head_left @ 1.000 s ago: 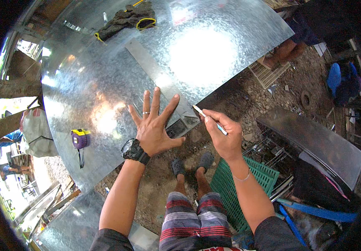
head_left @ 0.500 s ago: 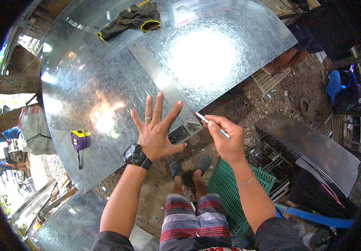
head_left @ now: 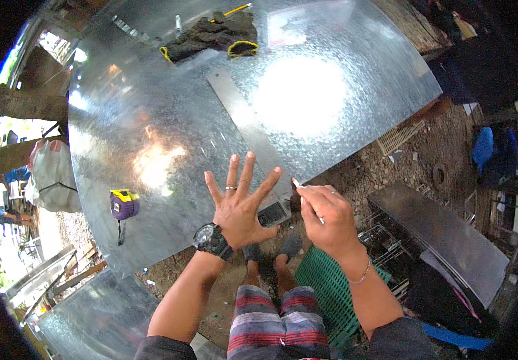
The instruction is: The person measures a large metal sheet using a tape measure and marks it with a white marker. They then use a square tool to draw straight lines on the sheet. The person briefly handles a camera battery and charger before resuming marking.
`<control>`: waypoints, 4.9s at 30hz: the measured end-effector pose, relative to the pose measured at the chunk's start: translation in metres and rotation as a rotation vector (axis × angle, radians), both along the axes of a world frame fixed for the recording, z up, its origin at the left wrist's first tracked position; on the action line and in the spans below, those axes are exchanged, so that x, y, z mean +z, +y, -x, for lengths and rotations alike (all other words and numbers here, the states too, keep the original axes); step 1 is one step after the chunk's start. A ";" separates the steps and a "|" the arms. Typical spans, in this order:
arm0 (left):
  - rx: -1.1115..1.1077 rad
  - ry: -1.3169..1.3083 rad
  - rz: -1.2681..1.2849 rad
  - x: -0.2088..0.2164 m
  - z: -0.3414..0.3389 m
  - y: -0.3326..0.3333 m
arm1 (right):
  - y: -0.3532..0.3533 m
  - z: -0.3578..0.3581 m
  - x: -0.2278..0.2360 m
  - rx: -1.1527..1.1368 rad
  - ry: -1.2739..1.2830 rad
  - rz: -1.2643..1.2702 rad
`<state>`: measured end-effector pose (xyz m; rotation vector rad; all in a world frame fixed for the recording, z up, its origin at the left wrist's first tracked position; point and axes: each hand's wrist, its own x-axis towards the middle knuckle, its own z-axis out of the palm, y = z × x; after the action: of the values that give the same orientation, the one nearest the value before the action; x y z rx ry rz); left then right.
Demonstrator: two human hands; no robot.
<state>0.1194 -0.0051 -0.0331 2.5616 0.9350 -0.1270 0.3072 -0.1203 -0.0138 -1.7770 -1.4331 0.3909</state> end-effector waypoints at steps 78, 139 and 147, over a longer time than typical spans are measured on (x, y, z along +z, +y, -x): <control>-0.061 -0.095 -0.001 -0.002 -0.021 0.002 | -0.207 0.047 -0.124 -0.547 0.997 0.251; -0.050 -0.068 -0.012 0.000 -0.025 0.001 | -0.215 -0.008 -0.080 -0.327 0.298 0.568; -0.068 -0.036 -0.036 -0.002 -0.029 0.002 | -0.259 0.061 -0.112 -0.293 0.498 0.620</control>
<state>0.1483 -0.0030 -0.0347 2.6207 0.8447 -0.0833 0.2465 -0.3794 -0.1255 -2.1221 -0.7207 1.1182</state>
